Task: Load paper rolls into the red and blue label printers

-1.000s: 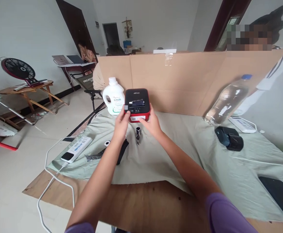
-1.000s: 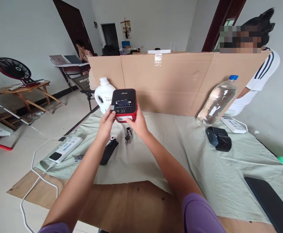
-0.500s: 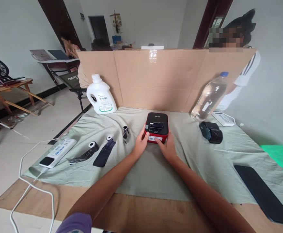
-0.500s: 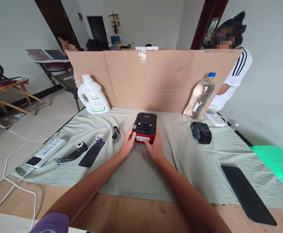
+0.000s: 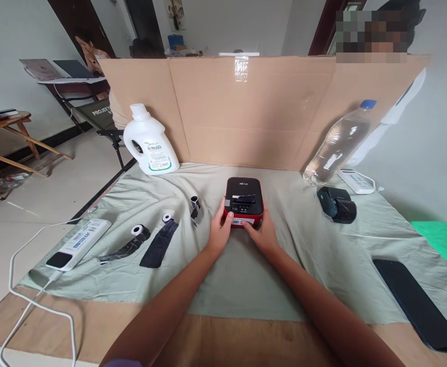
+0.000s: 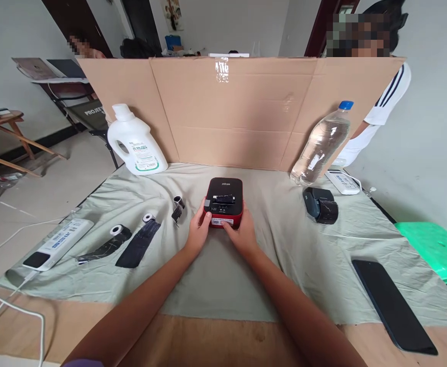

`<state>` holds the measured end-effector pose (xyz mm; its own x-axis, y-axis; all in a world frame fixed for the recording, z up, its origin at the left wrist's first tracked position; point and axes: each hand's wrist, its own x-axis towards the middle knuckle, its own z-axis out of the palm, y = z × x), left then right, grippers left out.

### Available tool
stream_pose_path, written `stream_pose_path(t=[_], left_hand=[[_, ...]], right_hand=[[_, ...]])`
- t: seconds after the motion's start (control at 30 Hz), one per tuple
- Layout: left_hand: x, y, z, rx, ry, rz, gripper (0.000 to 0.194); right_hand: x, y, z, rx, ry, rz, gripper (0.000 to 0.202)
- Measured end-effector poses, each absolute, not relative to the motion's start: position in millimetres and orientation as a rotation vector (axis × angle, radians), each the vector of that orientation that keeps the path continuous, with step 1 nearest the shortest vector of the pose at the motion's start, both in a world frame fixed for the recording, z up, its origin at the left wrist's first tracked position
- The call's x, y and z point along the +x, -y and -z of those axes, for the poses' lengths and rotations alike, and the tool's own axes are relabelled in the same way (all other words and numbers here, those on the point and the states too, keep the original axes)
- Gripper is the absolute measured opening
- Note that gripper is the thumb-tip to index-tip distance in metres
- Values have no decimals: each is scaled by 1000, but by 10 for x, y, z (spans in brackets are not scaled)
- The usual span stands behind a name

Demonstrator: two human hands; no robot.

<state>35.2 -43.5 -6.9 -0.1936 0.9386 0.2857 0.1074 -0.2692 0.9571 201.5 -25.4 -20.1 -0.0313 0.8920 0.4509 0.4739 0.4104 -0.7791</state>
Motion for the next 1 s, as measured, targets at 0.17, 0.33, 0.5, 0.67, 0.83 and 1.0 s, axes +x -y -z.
stream_pose_path(t=[0.17,0.33,0.5,0.67,0.83,1.0], left_hand=[[338,424,115,1382,-1288,-1593,48],[309,390,139,1432,-1230,-1633,32],[214,312,84,1490,-1240,-1593,23],[123,224,75,1558,-1276,-1528,25],[125,252,118,1576,-1259,-1590,32],[130,321,81,1660,-1189,-1631,29]], right_hand=[[2019,253,172,-1207,1669,-522,101],[2052,244,126,-1180,1718,-501,99],[2081,239,82,-1221,1751,-478,98],[2086,255,33,-1241,1753,-481,98],[2084,254,37,-1224,1737,-500,98],[2144,274,46,-1132,1773,-480,74]])
